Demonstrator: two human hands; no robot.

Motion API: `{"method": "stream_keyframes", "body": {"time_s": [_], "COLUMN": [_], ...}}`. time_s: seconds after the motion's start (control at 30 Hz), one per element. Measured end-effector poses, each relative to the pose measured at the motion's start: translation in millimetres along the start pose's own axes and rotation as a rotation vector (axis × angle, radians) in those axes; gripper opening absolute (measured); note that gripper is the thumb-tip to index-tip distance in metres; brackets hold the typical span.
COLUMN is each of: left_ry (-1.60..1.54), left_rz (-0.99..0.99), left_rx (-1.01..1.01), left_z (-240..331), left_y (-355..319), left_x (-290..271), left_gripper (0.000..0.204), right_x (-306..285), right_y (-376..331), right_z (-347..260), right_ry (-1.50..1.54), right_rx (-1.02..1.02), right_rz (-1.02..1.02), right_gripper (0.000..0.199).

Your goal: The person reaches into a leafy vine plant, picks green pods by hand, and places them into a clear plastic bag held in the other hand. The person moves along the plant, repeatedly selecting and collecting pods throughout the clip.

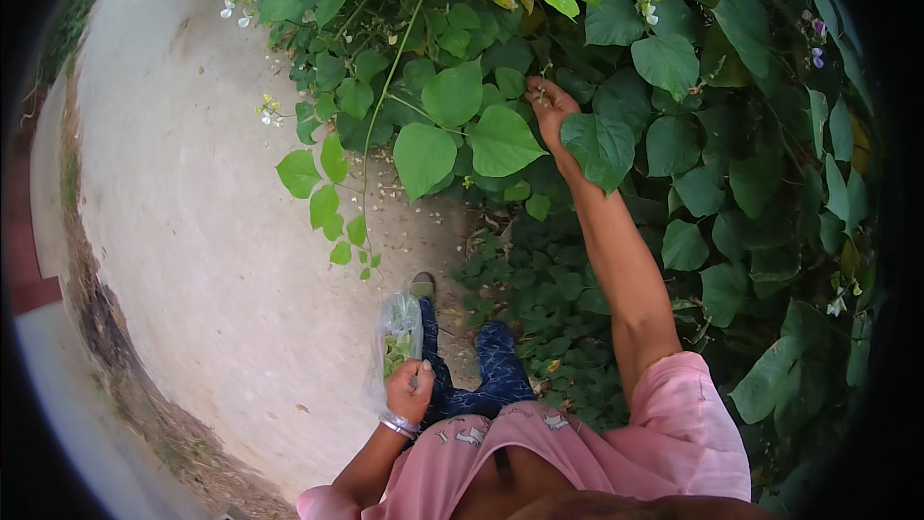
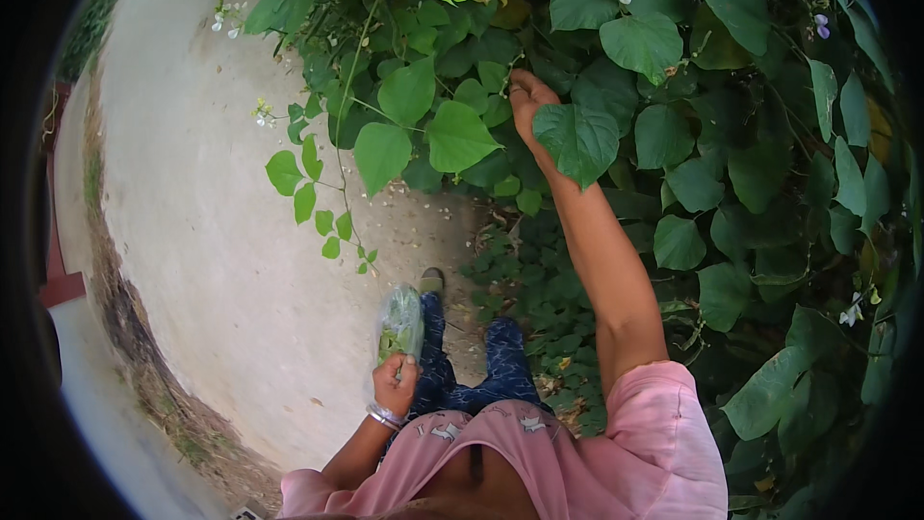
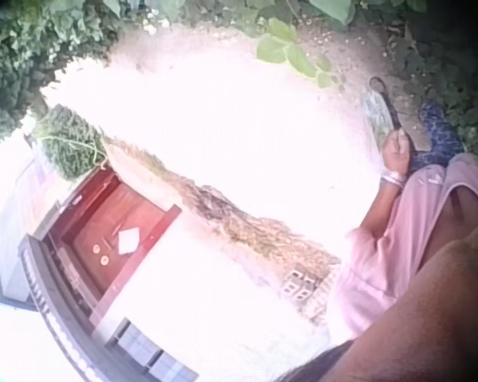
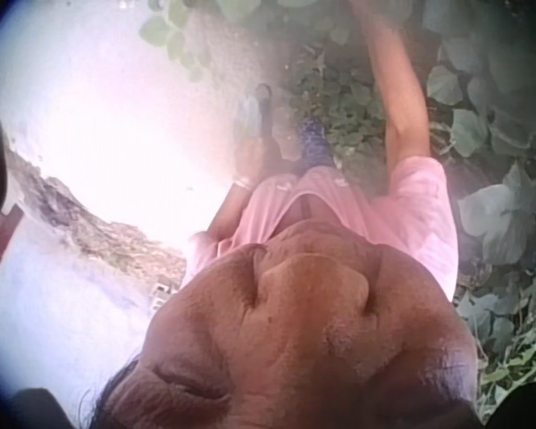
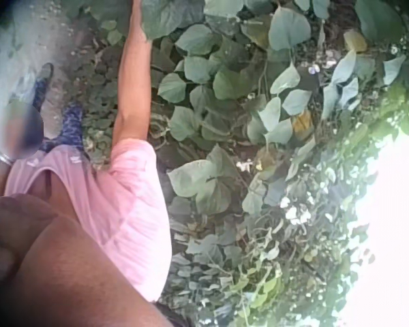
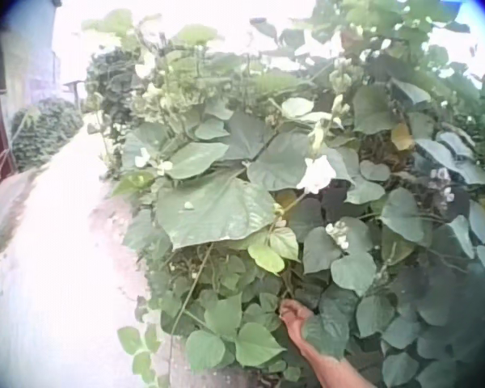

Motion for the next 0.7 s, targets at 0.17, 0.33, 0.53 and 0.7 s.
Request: {"method": "stream_keyframes", "body": {"time_s": [0.17, 0.33, 0.53, 0.7], "left_ry": [0.015, 0.005, -0.011, -0.058], "left_rz": [0.021, 0.029, 0.035, 0.023], "left_rx": [0.026, 0.016, -0.021, -0.039], "left_z": [-5, -2, -5, -12], "left_y": [-1, 5, 12, 14], "left_x": [-7, -10, -11, -10], "left_gripper": [0.022, 0.024, 0.025, 0.026], "right_x": [11, 67, 84, 62], "right_y": [55, 51, 41, 53], "right_z": [25, 23, 36, 43], "right_ry": [-0.692, -0.164, 0.202, 1.023], "right_rx": [-0.166, -0.108, -0.208, 0.3], "right_rz": [0.147, 0.197, 0.214, 0.206], "right_gripper": [0.044, 0.047, 0.03, 0.034]}}
Point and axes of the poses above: each hand's wrist, its own y-axis towards the middle knuckle, its own x-axis out of the palm, z = x × y, the point moved 3 cm from there along y, towards the middle knuckle, and after that the axes turned 3 degrees about x, right-handed, at the moved point
